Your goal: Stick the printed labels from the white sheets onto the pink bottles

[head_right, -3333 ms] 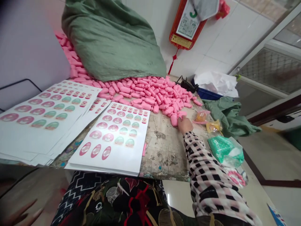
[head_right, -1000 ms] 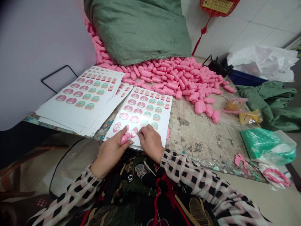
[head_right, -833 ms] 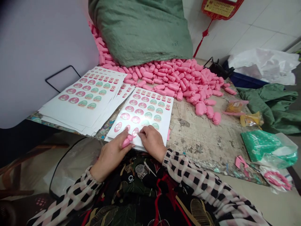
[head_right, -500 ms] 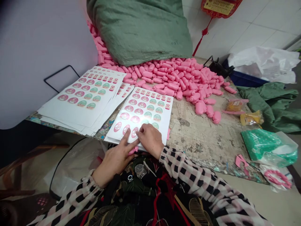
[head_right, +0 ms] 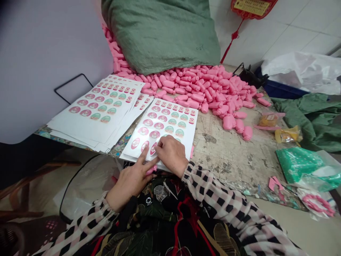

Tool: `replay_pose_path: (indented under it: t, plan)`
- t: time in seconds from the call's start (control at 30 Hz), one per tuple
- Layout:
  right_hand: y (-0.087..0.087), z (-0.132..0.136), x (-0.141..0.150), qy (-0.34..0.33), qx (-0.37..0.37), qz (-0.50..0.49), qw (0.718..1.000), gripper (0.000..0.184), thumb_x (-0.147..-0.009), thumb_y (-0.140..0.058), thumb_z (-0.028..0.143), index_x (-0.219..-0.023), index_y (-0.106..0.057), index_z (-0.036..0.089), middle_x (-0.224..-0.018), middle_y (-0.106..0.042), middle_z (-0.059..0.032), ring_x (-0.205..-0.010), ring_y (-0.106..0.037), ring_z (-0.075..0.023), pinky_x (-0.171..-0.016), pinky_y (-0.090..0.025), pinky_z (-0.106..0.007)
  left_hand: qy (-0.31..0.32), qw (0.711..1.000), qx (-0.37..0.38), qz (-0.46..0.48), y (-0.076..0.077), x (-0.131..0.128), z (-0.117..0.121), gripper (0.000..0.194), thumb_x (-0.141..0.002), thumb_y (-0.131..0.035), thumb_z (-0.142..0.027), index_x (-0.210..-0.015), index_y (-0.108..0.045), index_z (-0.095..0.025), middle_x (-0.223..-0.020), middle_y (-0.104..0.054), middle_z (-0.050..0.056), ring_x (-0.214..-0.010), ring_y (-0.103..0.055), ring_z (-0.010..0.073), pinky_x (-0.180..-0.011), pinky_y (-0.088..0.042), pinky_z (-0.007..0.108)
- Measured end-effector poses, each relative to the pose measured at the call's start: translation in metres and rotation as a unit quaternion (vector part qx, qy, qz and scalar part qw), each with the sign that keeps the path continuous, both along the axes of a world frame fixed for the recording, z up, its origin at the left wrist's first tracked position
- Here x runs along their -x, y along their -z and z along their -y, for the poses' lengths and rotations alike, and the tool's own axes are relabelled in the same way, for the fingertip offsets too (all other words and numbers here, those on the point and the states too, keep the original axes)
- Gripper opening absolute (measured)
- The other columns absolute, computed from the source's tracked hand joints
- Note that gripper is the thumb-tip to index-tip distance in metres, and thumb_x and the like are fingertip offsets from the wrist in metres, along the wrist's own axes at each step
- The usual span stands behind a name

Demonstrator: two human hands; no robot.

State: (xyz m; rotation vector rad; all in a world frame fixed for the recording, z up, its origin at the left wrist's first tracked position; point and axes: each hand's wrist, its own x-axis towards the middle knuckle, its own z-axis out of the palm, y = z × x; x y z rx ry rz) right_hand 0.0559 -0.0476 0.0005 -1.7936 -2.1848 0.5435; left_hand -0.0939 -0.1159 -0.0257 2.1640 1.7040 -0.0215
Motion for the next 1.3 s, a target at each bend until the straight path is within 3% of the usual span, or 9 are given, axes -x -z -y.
replay_pose_path:
  t: [0.4,0.5,0.57,0.67,0.77,0.83,0.9,0.97,1.3]
  plan:
    - [-0.011,-0.013,-0.021,0.028,0.004,-0.041,0.999,0.021,-0.077,-0.061,0.042,-0.070,-0.063,0.022,-0.075,-0.063,0.0014,-0.067,-0.053,-0.0132,-0.058,-0.032,-0.026,-0.001,1.000,-0.019,0.022,0.006,0.004,0.002,0.066,-0.081,-0.058,-0.031,-0.136,-0.028,-0.052,-0.155,0.010,0.006,-0.088,-0.067,0.0294,-0.069,-0.053,0.044]
    - [0.000,-0.010,-0.036,0.042,0.004,-0.091,0.995,0.022,-0.076,-0.061,0.043,-0.072,-0.063,0.021,-0.075,-0.063,0.0007,-0.067,-0.053,-0.0130,-0.061,-0.034,-0.026,0.004,0.996,-0.034,0.080,0.002,0.009,0.008,0.057,-0.085,-0.053,-0.031,-0.136,-0.034,-0.047,-0.156,0.002,0.005,-0.102,-0.062,0.0301,-0.075,-0.052,0.042]
    - [0.009,-0.006,-0.046,0.060,0.006,-0.150,0.987,0.023,-0.075,-0.062,0.043,-0.073,-0.063,0.020,-0.074,-0.063,0.0002,-0.066,-0.053,-0.0129,-0.061,-0.036,-0.026,-0.024,0.984,-0.048,0.170,-0.003,0.012,0.012,0.053,-0.086,-0.051,-0.035,-0.136,-0.037,-0.043,-0.155,-0.015,0.003,-0.115,-0.054,0.0281,-0.084,-0.050,0.038]
    - [0.013,-0.001,-0.056,0.099,0.025,-0.271,0.957,0.026,-0.072,-0.065,0.044,-0.071,-0.061,0.018,-0.067,-0.059,0.0009,-0.060,-0.050,-0.0119,-0.057,-0.037,-0.025,-0.155,0.903,0.000,0.400,-0.016,0.011,0.013,0.055,-0.083,-0.054,-0.046,-0.134,-0.042,-0.033,-0.129,-0.056,0.006,-0.100,-0.060,0.0202,-0.077,-0.050,0.030]
    - [0.001,0.005,-0.051,0.111,0.031,-0.374,0.920,0.028,-0.069,-0.070,0.042,-0.069,-0.058,0.017,-0.064,-0.057,0.0017,-0.058,-0.048,-0.0109,-0.056,-0.037,-0.025,-0.275,0.692,0.155,0.649,-0.029,0.002,-0.001,0.055,-0.084,-0.043,-0.057,-0.125,-0.049,-0.021,-0.083,-0.065,0.004,-0.058,-0.056,0.0111,-0.050,-0.045,0.022]
    - [-0.012,0.011,-0.042,0.087,0.020,-0.407,0.909,0.027,-0.069,-0.070,0.041,-0.069,-0.058,0.018,-0.065,-0.057,0.0017,-0.060,-0.048,-0.0109,-0.057,-0.038,-0.025,-0.294,0.553,0.242,0.741,-0.035,-0.007,-0.016,0.050,-0.085,-0.041,-0.058,-0.114,-0.054,-0.019,-0.072,-0.059,0.001,-0.052,-0.052,0.0089,-0.047,-0.042,0.020]
    - [-0.022,0.018,-0.033,0.053,0.003,-0.408,0.911,0.024,-0.072,-0.069,0.040,-0.070,-0.058,0.019,-0.067,-0.057,0.0018,-0.062,-0.048,-0.0109,-0.059,-0.039,-0.025,-0.296,0.482,0.280,0.776,-0.037,-0.015,-0.030,0.041,-0.085,-0.046,-0.054,-0.107,-0.057,-0.021,-0.077,-0.059,0.001,-0.057,-0.054,0.0090,-0.050,-0.045,0.021]
    - [-0.026,0.023,-0.028,0.028,-0.016,-0.386,0.922,0.023,-0.074,-0.068,0.039,-0.071,-0.059,0.019,-0.069,-0.057,0.0017,-0.063,-0.049,-0.0109,-0.060,-0.040,-0.024,-0.289,0.468,0.283,0.786,-0.038,-0.023,-0.040,0.037,-0.085,-0.048,-0.051,-0.105,-0.059,-0.021,-0.084,-0.059,0.001,-0.060,-0.055,0.0095,-0.052,-0.048,0.023]
    - [-0.019,0.025,-0.034,-0.015,-0.052,-0.302,0.952,0.021,-0.079,-0.064,0.039,-0.073,-0.060,0.020,-0.076,-0.060,0.0007,-0.069,-0.054,-0.0119,-0.066,-0.042,-0.025,-0.255,0.481,0.309,0.780,-0.037,-0.034,-0.047,0.045,-0.085,-0.045,-0.054,-0.109,-0.060,-0.019,-0.077,-0.054,0.002,-0.060,-0.054,0.0092,-0.051,-0.047,0.022]
